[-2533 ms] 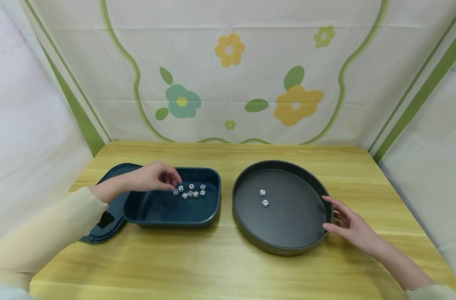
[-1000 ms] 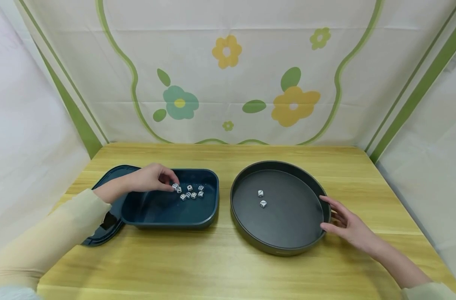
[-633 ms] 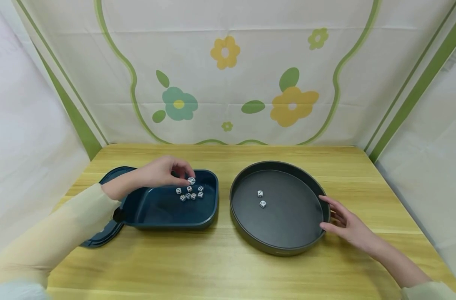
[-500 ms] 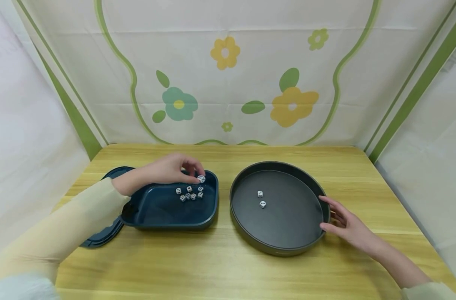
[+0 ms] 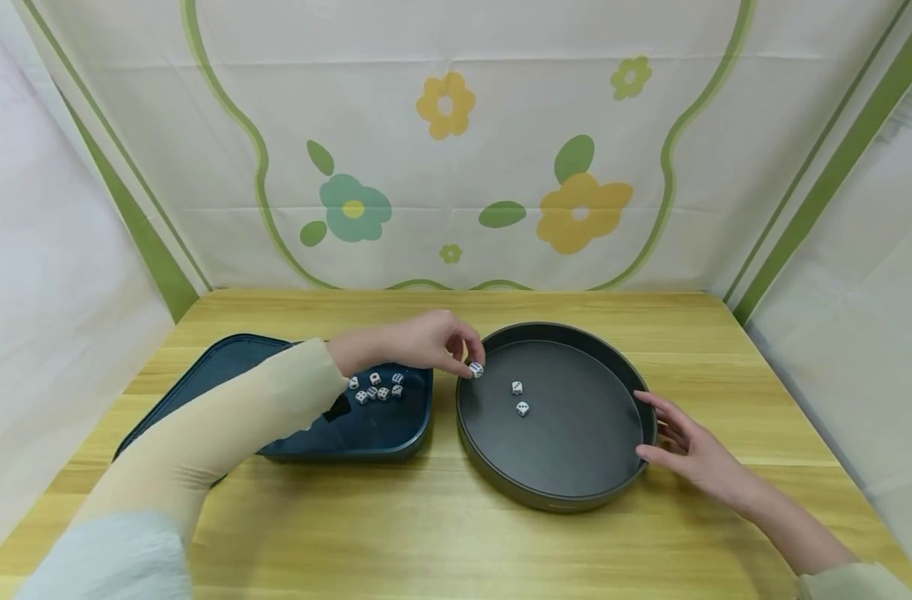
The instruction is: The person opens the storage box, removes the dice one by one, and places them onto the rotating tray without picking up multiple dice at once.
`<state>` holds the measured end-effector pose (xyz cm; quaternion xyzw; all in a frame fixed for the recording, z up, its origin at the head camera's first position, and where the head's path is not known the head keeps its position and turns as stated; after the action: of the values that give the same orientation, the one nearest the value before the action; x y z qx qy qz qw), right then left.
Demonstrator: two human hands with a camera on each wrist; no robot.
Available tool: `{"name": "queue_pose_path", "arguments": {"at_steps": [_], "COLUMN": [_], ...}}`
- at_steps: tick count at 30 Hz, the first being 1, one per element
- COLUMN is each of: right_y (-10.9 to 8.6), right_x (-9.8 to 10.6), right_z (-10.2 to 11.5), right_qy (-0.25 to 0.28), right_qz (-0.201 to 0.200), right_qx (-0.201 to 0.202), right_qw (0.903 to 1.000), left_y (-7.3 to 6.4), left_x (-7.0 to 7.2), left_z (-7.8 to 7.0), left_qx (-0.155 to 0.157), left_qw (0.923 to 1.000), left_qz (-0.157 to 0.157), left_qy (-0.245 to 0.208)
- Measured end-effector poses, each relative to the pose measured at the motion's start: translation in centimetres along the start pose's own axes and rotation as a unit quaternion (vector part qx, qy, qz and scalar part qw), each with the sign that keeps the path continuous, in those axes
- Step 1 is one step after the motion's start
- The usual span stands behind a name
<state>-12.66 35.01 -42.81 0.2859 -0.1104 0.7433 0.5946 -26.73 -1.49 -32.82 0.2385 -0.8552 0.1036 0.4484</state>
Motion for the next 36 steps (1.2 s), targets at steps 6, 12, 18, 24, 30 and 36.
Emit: {"name": "queue_pose_path", "arguments": {"at_steps": [6,12,18,24,30,36], "right_y": [0.0,0.0,0.0,0.0,-0.2,-0.1], "right_x": [0.0,0.0,0.0,0.0,-0.1,-0.1], "right_z": [0.1,0.2,0.2,0.2,0.1,0.0], "right_qy": [-0.002,-0.001,0.002,-0.002,0.001,-0.001], "right_qz": [-0.001,-0.001,0.000,0.001,0.002,0.001], "right_qx": [-0.002,0.002,-0.003,-0.002,0.003,0.008], "right_qw": [1.0000,1.0000,1.0000,1.0000,1.0000,1.0000], "left_y": [2.3,3.6,4.0,3.3,1.0,-2.6], "left_x": [-2.4,-4.5,-5.1,-4.3,-2.4,-0.2], "left_z": [-0.2,-0.4,-0.2,-0.2,-0.9,-1.2], "left_qx": [0.002,0.005,0.007,-0.001,-0.021,-0.024], "left_qw": [0.9988,0.9966,0.9965,0.9983,0.9987,0.9981], "left_qz": [0.046,0.073,0.077,0.057,0.035,-0.006], "left_qy": [0.019,0.040,0.033,-0.005,-0.031,-0.056]}}
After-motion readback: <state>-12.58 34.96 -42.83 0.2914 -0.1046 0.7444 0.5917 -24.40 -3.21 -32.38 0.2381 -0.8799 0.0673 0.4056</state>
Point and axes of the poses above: each hand's wrist, its own y-axis towards the middle knuckle, its own x-axis out of the back of the hand, z = x × y, the point moved 2 cm from there along y, towards the middle knuckle, and after that the axes turned 6 degrees about -z, right-handed, at the moved point
